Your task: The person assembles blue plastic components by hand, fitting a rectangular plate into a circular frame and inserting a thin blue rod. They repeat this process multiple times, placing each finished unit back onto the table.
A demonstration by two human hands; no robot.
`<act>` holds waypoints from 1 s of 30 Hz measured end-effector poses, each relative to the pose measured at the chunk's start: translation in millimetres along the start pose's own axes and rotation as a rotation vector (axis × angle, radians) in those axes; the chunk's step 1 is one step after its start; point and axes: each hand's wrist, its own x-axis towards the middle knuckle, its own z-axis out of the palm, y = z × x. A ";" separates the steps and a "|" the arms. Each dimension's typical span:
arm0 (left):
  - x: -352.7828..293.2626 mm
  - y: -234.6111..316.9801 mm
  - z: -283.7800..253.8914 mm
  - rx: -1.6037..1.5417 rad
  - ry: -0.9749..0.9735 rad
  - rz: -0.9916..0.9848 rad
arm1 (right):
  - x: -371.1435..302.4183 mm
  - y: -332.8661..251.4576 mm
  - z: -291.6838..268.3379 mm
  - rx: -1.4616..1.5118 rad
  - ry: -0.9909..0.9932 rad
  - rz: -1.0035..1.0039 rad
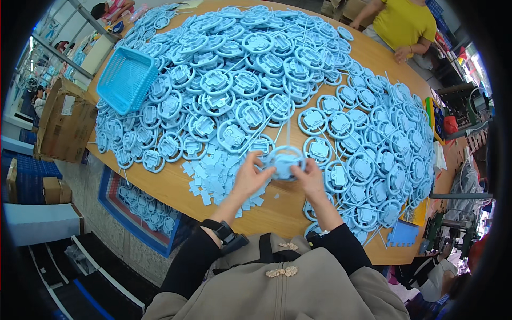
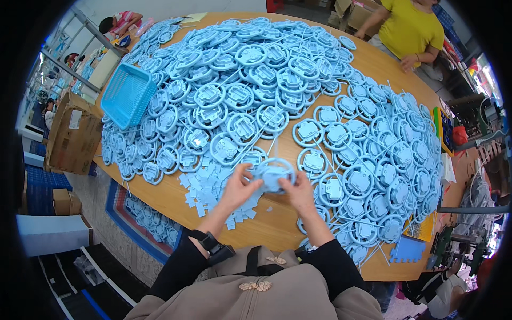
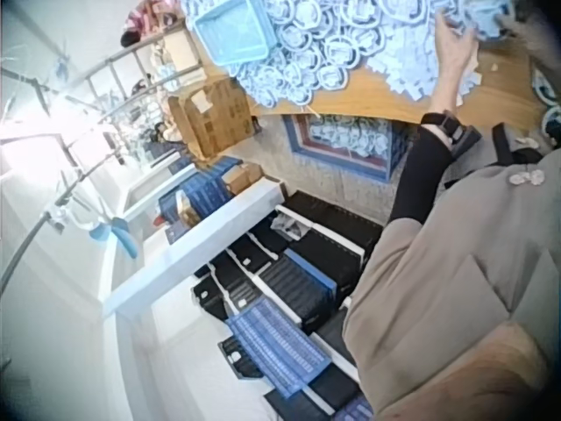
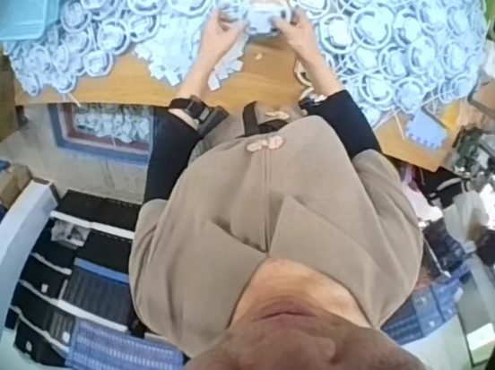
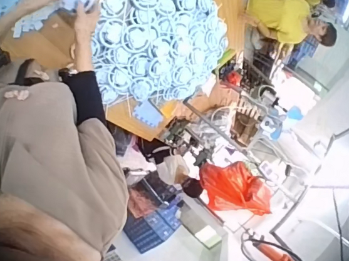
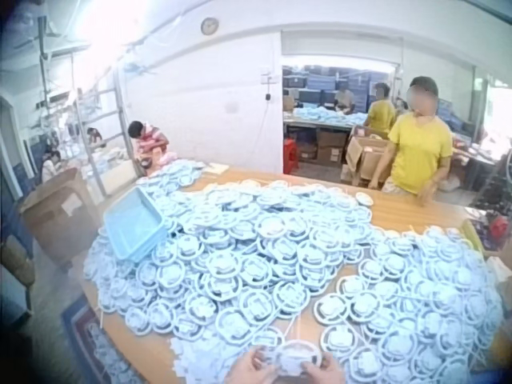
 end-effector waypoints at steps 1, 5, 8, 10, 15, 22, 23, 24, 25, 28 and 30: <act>9.7 -3.1 -9.1 0.113 0.169 0.105 | 7.5 3.9 -17.1 0.154 0.090 -0.019; 50.1 -17.7 -70.4 0.596 0.555 0.424 | 22.0 -26.7 -45.0 0.875 0.326 -0.115; 59.1 -11.9 -78.1 0.920 0.310 0.428 | 22.2 -14.9 -25.1 0.536 -0.011 -0.028; 60.4 -5.7 -67.3 1.133 0.165 0.315 | 14.7 -13.1 9.6 -0.114 -0.291 0.064; 62.3 -15.5 -66.7 1.054 0.145 0.324 | -5.0 3.7 60.8 -1.100 -0.332 -0.465; 21.9 -33.0 -111.9 0.442 0.207 0.476 | 12.4 30.1 47.9 -0.827 -0.356 -0.410; 12.3 -34.3 -120.9 0.153 0.204 0.388 | 12.7 25.0 45.1 -0.820 -0.362 -0.418; 5.0 -40.8 -127.5 0.076 0.248 0.335 | 10.8 17.2 42.8 -0.641 -0.343 -0.274; -5.6 -46.7 -130.8 0.082 0.256 0.334 | 9.8 11.7 40.5 -0.462 -0.324 -0.130; -38.0 -35.9 -126.4 -0.921 0.143 0.012 | -0.8 -22.8 49.2 -0.136 -0.301 -0.109; -53.3 -22.7 -104.4 -1.082 0.085 -0.007 | -14.5 -53.4 68.3 0.020 -0.260 -0.275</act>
